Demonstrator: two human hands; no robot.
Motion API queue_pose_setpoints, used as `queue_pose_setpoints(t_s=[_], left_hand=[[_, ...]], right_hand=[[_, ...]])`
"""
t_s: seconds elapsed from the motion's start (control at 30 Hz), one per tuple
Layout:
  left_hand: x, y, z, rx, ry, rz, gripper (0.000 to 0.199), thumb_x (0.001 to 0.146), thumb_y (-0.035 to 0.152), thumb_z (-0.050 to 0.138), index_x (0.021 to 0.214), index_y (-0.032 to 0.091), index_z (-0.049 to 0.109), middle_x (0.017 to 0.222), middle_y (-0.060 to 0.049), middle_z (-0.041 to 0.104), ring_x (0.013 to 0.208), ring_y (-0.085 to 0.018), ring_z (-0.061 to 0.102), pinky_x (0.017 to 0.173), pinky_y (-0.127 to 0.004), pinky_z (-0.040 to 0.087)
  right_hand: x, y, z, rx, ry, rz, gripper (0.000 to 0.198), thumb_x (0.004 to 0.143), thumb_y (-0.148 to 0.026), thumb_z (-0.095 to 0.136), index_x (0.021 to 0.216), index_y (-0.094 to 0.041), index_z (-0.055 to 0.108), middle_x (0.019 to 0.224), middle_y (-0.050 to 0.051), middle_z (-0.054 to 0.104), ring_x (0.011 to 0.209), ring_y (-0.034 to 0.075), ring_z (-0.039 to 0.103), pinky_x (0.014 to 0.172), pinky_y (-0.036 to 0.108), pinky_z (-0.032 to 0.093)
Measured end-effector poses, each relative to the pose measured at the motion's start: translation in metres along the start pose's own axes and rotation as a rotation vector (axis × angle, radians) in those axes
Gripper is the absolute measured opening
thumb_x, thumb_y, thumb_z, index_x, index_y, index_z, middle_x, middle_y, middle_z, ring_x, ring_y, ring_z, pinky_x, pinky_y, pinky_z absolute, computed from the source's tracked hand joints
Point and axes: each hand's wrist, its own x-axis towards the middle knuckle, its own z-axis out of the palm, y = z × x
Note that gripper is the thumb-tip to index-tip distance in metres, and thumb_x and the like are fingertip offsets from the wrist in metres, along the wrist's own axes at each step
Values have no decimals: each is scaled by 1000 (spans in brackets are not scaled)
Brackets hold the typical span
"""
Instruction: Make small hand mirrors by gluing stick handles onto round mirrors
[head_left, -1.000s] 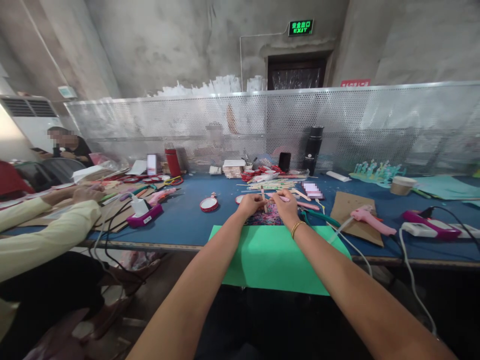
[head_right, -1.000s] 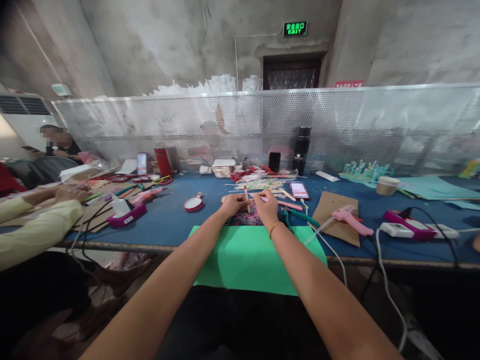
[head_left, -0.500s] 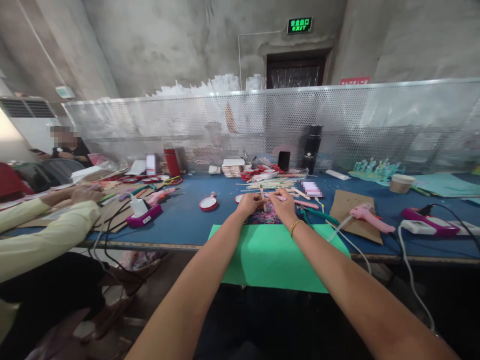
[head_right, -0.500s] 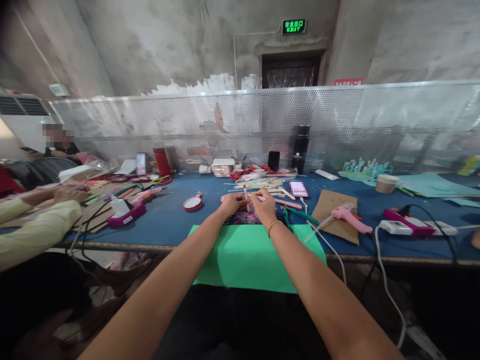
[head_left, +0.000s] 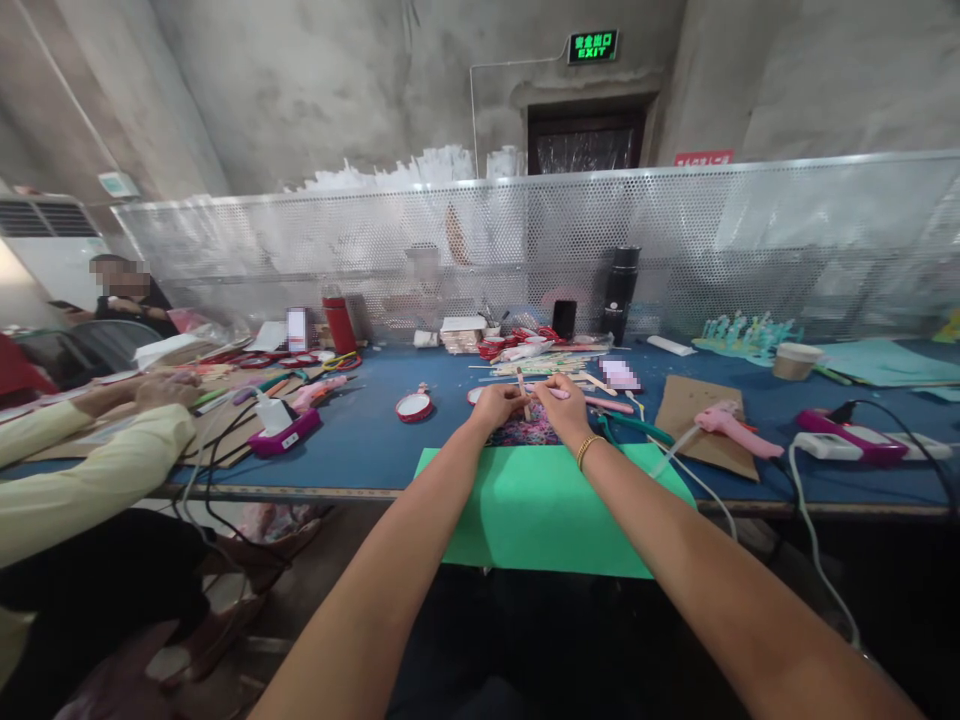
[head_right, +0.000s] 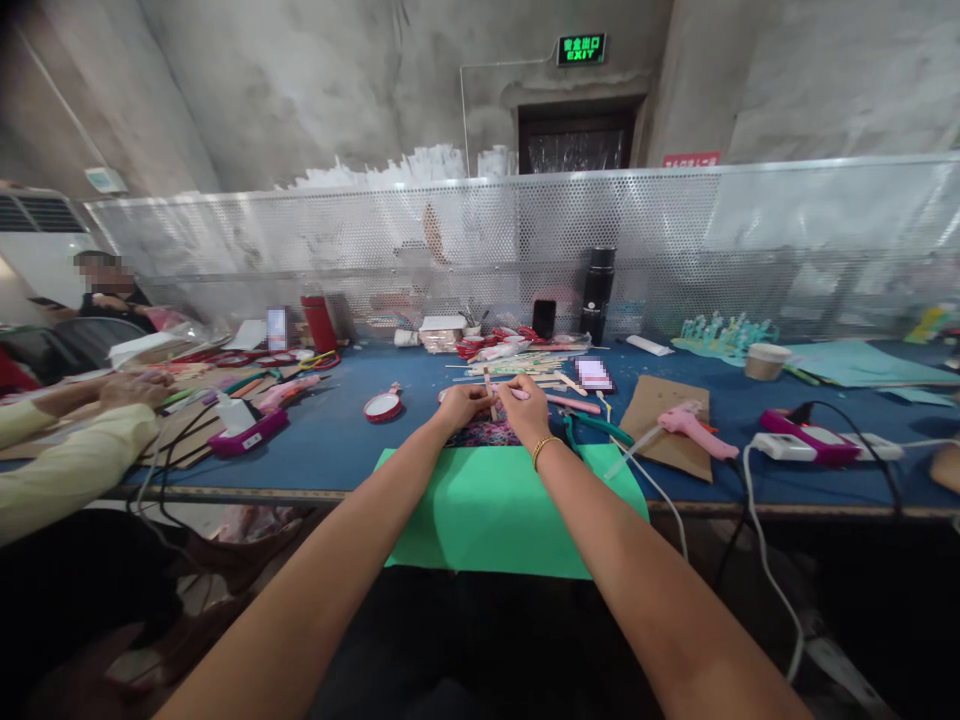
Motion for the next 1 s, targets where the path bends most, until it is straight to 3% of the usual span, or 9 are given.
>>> queue_pose_setpoints(t_s=[0.27, 0.57, 0.8, 1.0], left_hand=[[-2, 4, 0, -31, -6, 9, 41, 67, 55, 66, 58, 16, 57, 55, 3, 52, 53, -10, 42, 52, -23, 30], [-1, 3, 2, -40, 4, -2, 41, 65, 56, 67, 61, 16, 57, 56, 4, 51, 52, -9, 40, 51, -23, 29], [-1, 3, 2, -73, -4, 14, 38, 66, 51, 69, 60, 15, 59, 56, 3, 53, 53, -10, 42, 52, -23, 31], [0, 3, 2, -73, -6, -25, 42, 65, 56, 68, 62, 15, 59, 55, 4, 51, 52, -9, 41, 52, -23, 31]], right_hand=[[4, 8, -1, 6, 56, 68, 18, 73, -39, 59, 67, -23, 56, 62, -2, 63, 63, 17, 57, 65, 30, 46], [1, 2, 2, 52, -18, 12, 19, 74, -39, 58, 65, -23, 56, 64, -1, 63, 65, 17, 58, 66, 29, 47], [5, 10, 2, 34, 51, 51, 18, 74, -41, 58, 68, -24, 56, 64, 0, 63, 66, 19, 60, 65, 30, 47], [2, 5, 2, 16, -2, 1, 20, 75, -39, 58, 64, -23, 54, 64, -1, 62, 64, 17, 58, 65, 30, 46]])
